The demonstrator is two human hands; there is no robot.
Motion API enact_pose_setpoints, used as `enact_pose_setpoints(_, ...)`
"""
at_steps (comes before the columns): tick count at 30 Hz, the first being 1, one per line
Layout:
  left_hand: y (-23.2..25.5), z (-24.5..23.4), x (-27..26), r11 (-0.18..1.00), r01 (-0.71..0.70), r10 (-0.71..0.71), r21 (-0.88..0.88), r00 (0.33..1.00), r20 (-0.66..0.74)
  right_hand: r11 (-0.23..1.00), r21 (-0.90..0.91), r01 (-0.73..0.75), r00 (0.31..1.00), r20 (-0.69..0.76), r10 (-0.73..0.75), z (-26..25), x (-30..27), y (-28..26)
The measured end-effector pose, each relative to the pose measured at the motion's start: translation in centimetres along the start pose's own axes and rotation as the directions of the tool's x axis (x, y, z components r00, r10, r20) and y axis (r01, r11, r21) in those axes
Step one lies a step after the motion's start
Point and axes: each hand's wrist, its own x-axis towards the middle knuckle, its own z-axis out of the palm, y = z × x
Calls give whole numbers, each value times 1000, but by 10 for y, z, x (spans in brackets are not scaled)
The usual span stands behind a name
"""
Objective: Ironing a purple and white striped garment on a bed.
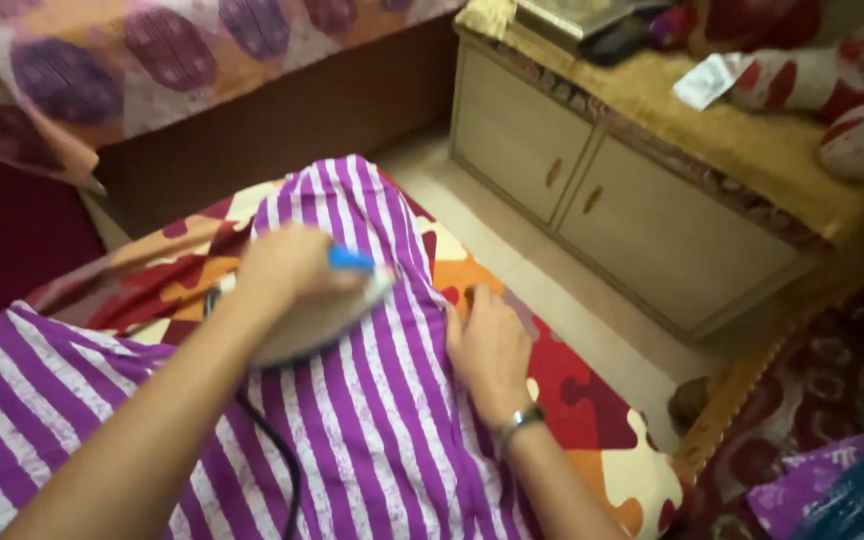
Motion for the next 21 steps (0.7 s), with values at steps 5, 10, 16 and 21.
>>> enact_pose_setpoints(5,24,12,-74,931,-356,364,-77,900,241,955,120,-270,946,219,240,9,54,13)
enact_pose_setpoints(10,41,-8,-63,954,-293,294,-58,956,11,838,482,-254,967,97,238,9,59,22)
enact_pose_setpoints(16,20,28,87,988,-137,150,77,967,-207,749,599,-283,945,41,324,25,59,14)
enact_pose_setpoints(21,0,41,152,982,125,-78,144,952,-297,858,441,-263,960,31,278,20,47,4)
